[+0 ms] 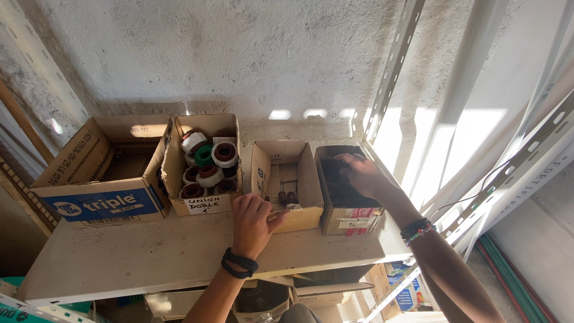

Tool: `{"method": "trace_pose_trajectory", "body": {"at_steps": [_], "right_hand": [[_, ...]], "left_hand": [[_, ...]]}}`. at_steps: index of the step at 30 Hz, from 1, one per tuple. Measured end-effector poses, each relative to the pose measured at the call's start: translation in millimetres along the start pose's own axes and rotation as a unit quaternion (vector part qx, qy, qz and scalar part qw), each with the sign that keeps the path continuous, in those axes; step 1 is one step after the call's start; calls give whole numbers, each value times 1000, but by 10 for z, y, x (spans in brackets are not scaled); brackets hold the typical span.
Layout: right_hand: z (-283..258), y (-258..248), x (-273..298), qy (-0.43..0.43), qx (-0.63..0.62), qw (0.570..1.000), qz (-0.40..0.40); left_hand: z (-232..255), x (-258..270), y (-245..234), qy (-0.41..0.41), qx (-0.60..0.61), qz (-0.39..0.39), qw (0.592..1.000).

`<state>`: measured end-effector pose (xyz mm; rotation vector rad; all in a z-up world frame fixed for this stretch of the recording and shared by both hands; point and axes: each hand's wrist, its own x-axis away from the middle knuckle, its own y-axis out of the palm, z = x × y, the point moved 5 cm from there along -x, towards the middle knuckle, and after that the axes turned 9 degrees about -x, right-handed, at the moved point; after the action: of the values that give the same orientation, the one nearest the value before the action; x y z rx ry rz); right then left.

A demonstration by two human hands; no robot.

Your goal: The person transfers small dark cylindrical objects from one cardboard box to another on a shelf. They handle the items one at a time, moving them between two adjacent boxes.

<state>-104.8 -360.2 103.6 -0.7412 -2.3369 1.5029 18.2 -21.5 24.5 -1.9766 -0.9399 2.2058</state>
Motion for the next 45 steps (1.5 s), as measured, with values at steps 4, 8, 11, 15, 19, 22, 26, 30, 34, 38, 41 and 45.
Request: {"method": "trace_pose_trajectory", "body": {"at_steps": [4,8,11,15,19,22,26,30,34,38,41,45], "right_hand": [[-235,-140,134,-3,71,997,-9],[-699,-298,233,-61,99,992,51],[-1122,-220,178,-112,55,990,70],[-1546,280,111,-72,-154,985,-37],[-1498,937,-376,-209,171,955,-119],[-1545,1042,-325,-196,180,954,-138],[-1574,956,-176,-208,98,957,-178],[-1494,1039,-298,-221,38,961,-161],[-1491,1004,-443,-219,-79,968,-93],[-1455,591,-364,-164,-182,969,-40],[-1406,271,-179,-93,-236,966,41],[-466,76,-535,-19,-175,977,117]], "left_hand": [[10,-9,-17,-3,-1,-2,1000],[23,-25,-56,6,-8,-4,1000],[14,-8,-17,3,-5,-2,1000],[27,3,-15,2,-7,-4,1000],[2,-3,16,6,-19,-4,1000],[5,7,12,4,-7,1,1000],[7,13,55,4,-14,-12,1000],[10,25,57,11,-15,-2,1000],[5,16,43,1,-4,-19,1000],[5,15,29,-1,2,-16,1000],[5,9,12,8,2,-15,1000],[11,27,32,8,1,-8,1000]]}}
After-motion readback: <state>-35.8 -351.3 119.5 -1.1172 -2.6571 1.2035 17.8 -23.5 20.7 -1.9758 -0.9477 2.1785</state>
